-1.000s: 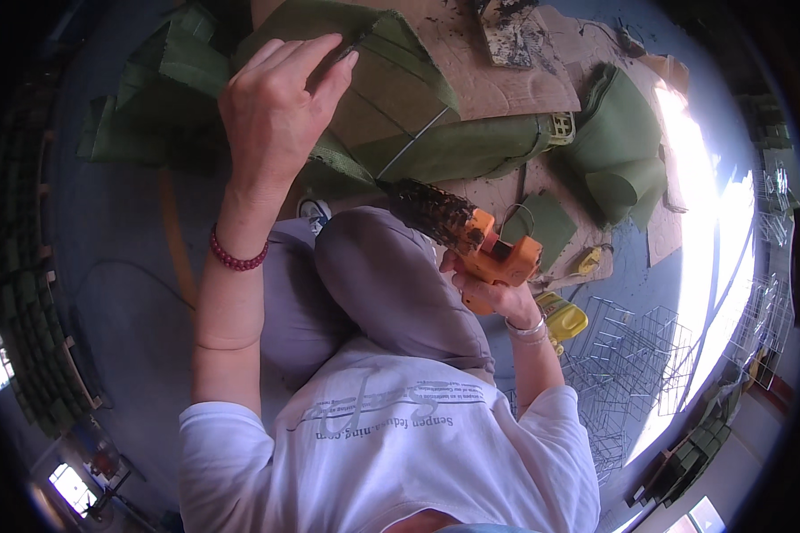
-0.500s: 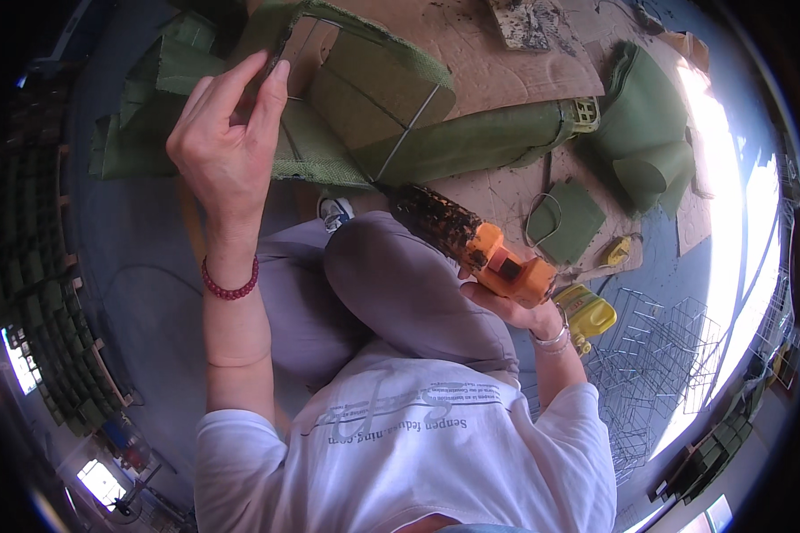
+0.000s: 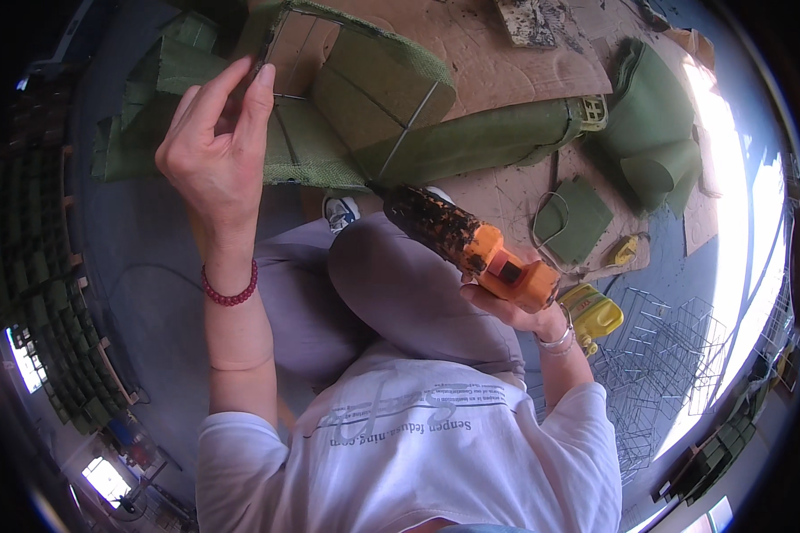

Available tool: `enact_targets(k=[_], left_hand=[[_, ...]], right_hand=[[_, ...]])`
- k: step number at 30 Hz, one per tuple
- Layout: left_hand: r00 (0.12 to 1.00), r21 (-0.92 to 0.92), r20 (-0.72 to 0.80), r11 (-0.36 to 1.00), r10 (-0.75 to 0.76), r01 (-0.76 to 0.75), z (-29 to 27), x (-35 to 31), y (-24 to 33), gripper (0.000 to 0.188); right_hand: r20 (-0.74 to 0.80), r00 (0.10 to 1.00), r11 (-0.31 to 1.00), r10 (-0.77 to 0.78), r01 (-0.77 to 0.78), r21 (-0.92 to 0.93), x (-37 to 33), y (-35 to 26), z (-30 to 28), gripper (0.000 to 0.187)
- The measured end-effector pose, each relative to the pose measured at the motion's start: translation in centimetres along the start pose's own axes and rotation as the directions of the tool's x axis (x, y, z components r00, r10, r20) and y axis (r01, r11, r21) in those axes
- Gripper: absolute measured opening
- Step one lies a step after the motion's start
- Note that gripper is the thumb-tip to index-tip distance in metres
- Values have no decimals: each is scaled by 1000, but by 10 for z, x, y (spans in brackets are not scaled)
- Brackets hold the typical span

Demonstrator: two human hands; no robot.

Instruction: The person assembles green foam boxes by hand, gluing the pieces together with a glue gun.

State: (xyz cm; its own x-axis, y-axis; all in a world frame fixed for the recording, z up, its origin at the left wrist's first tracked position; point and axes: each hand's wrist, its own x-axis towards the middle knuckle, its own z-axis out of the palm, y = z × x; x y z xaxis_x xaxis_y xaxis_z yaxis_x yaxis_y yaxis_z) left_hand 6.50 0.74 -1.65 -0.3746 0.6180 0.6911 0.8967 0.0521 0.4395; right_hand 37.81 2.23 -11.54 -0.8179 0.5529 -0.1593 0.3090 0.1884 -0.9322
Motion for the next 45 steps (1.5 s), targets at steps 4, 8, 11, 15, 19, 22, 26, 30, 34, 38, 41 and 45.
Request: enact_targets(k=[4,8,11,15,19,22,26,30,34,38,41,45], left_hand=[[1000,23,11,1000,-20,19,-1,-1,2,17],[999,28,12,999,-35,35,-2,-1,1,17],[999,15,2,999,-41,41,-3,-1,-1,18],[999,5,-30,1000,24,-24,1,0,-7,18],[999,-24,-36,999,27,-27,1,0,-6,18],[999,-3,-23,999,38,-38,1,-1,-3,19],[999,26,-10,998,49,-49,2,-1,-2,19],[998,12,-20,998,55,-55,2,-1,-4,18],[998,7,-3,998,60,-60,2,-2,-2,18],[998,24,-10,997,67,-67,2,-2,-3,17],[998,5,-34,998,61,-61,3,-2,-5,17],[999,10,-28,999,36,-35,2,-2,-4,17]], right_hand=[[12,1000,1000,19,-19,-8,1,3,0,32],[15,1000,995,-21,20,93,9,-12,0,30],[-81,975,978,-208,209,-4,13,-2,10,29],[-60,968,970,-244,245,11,20,-13,3,28],[-78,963,966,-259,260,3,23,-21,3,28],[-84,957,960,-278,279,-1,26,-21,5,27],[-92,948,949,-304,310,62,28,-18,5,28],[-70,955,954,-289,293,65,30,-19,5,28],[-100,944,945,-315,321,56,30,-21,6,27],[-39,970,966,-240,243,91,25,-12,2,28],[-82,954,955,-289,281,-95,14,-3,4,29],[-60,982,983,-176,179,30,9,-5,5,29]])
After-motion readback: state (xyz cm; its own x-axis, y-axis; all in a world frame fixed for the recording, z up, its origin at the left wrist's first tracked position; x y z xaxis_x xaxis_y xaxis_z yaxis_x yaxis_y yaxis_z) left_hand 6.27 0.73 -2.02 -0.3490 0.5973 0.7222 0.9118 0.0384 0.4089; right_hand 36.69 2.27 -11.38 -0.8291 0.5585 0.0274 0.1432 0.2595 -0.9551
